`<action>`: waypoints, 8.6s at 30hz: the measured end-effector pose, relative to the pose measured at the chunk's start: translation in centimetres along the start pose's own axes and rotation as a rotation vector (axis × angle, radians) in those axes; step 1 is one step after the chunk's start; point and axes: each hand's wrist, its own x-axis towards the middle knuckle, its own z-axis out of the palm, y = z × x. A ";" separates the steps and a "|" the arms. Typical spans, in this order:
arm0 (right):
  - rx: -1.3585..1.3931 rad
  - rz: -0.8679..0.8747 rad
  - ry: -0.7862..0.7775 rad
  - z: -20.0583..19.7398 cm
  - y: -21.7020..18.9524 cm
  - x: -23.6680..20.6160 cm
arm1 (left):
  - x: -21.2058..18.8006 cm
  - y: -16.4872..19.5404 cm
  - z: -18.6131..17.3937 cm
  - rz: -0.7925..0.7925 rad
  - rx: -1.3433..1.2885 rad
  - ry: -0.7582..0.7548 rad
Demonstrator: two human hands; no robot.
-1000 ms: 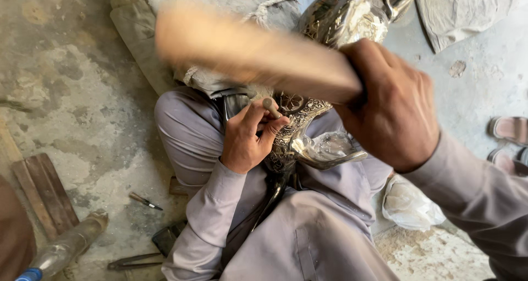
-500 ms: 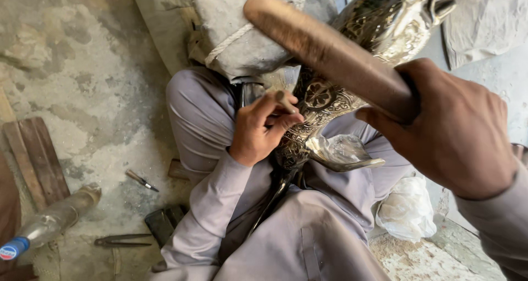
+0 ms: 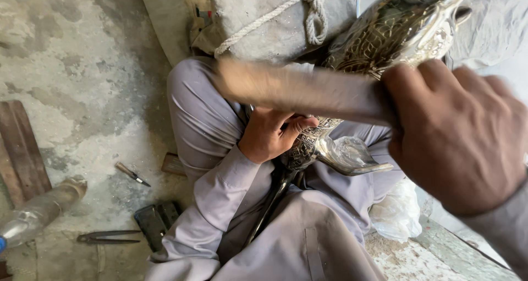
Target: The person sits cross-legged on the floor with a brass animal figurine held between their legs, positions a small punch against its engraved surface, and strikes the punch with a wooden mallet, repeatedly repositioning the punch to chase the decorative pattern across the figurine's body.
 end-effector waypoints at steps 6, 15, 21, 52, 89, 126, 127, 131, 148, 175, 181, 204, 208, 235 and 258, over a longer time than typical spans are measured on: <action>0.342 0.019 0.275 -0.7 0.3 -1.1 | 0.0 -1.5 -0.6 -0.019 0.138 0.277; 0.795 0.383 -0.037 9.0 6.2 -3.0 | 1.6 -1.6 -0.8 -0.300 -0.250 0.210; 1.115 0.550 -0.280 14.4 9.6 -3.7 | 2.4 -1.3 -1.1 -0.318 -0.346 0.115; 1.521 0.431 0.439 20.1 -6.4 -10.1 | -16.2 5.9 2.6 -0.746 -0.927 0.583; 2.100 0.531 0.742 25.2 -8.4 -12.9 | 1.2 7.1 2.2 -0.358 0.897 0.322; 1.629 0.667 0.125 21.3 -1.6 -15.7 | 7.1 12.3 4.5 -0.094 0.613 -0.097; 1.573 0.733 0.141 21.1 -1.5 -15.7 | 7.3 12.5 4.6 -0.131 0.566 -0.107; 1.612 0.927 0.268 20.3 -1.0 -15.8 | 8.0 13.0 5.0 -0.327 0.399 -0.169; 1.313 0.803 0.535 15.0 3.8 -13.2 | 7.7 11.1 6.0 -0.201 0.414 -0.348; 1.443 0.983 0.454 15.7 1.1 -14.7 | 11.1 12.2 7.0 -0.114 0.564 -0.746; 1.445 1.082 0.425 18.5 -2.4 -16.1 | 12.1 12.6 7.5 -0.098 0.505 -0.908; 1.586 1.040 0.687 22.0 -5.3 -17.4 | 14.0 11.5 7.5 0.028 0.468 -1.118; 1.146 1.107 0.501 21.9 -6.0 -17.1 | 13.1 12.1 8.0 0.066 0.579 -1.081; 1.274 1.141 0.393 19.4 -4.5 -16.4 | 13.5 12.1 5.6 0.000 0.442 -0.868; 1.084 0.955 0.535 19.3 -1.9 -15.2 | 13.2 12.1 7.4 -0.064 0.525 -1.011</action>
